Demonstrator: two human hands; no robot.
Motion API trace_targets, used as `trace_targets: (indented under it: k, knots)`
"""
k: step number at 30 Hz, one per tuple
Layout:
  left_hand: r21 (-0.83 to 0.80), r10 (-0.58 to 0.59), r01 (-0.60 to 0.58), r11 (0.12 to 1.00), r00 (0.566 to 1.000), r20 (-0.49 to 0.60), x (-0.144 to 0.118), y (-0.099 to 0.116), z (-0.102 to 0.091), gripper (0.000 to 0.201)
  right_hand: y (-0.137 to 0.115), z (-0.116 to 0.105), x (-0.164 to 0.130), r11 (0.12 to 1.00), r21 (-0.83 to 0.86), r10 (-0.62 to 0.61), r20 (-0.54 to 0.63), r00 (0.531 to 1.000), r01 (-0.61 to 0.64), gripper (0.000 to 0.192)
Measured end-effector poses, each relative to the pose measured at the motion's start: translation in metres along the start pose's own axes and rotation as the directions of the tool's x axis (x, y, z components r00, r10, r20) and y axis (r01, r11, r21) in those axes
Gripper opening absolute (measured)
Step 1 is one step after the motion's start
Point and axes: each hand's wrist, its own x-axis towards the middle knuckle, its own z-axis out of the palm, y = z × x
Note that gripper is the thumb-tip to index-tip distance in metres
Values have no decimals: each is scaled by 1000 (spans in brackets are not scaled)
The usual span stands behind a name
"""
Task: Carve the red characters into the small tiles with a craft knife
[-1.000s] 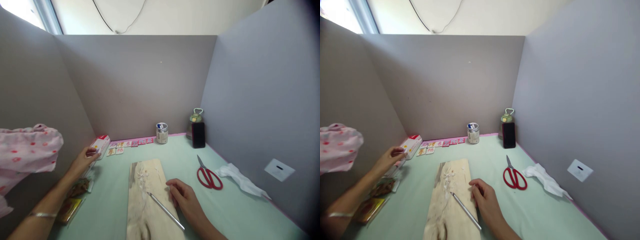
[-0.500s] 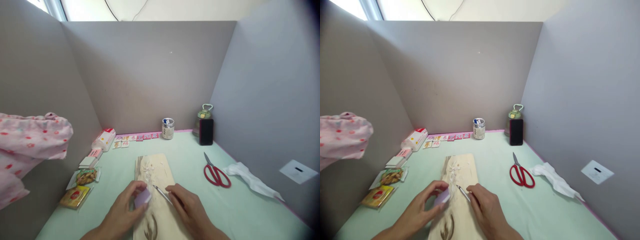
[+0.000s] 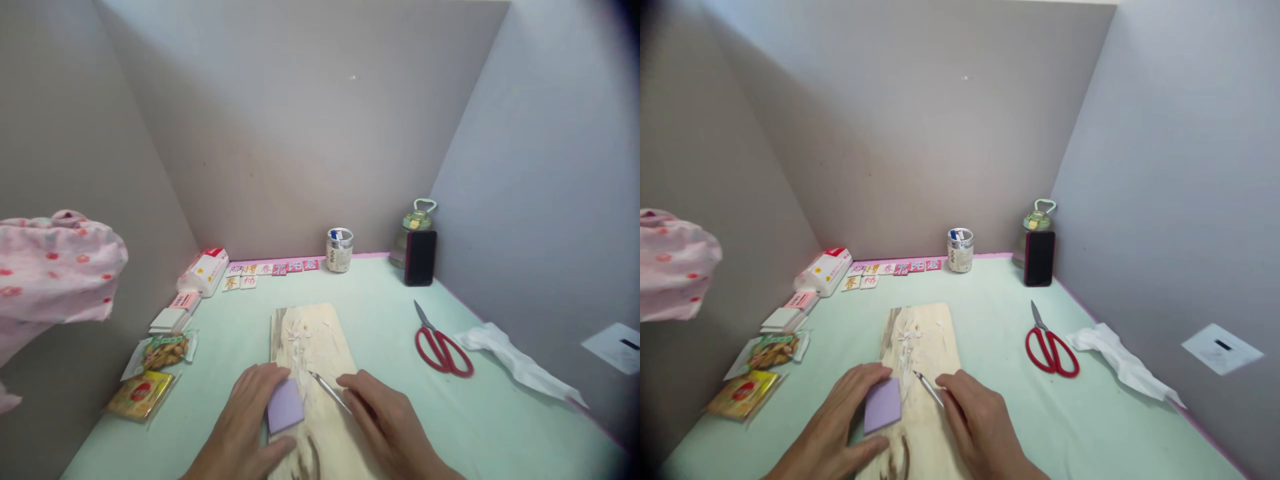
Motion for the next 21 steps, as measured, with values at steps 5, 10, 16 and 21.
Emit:
trace_targets:
  k: [5,10,16,21]
  knots:
    - [129,53,-50,990,998,-21,-2,-4,-5,77,4,0,0,1000,-6,-26,-2,1000,26,21]
    - [109,40,-26,994,991,-127,2,7,-11,62,5,0,1,997,-13,-72,-3,997,72,18]
    - [152,59,-47,987,996,-72,1,3,-6,73,1,-2,2,997,-43,-56,35,998,57,20]
    - [172,80,-67,983,995,-65,-4,-5,2,64,-3,-3,1,998,-50,-34,33,999,35,20]
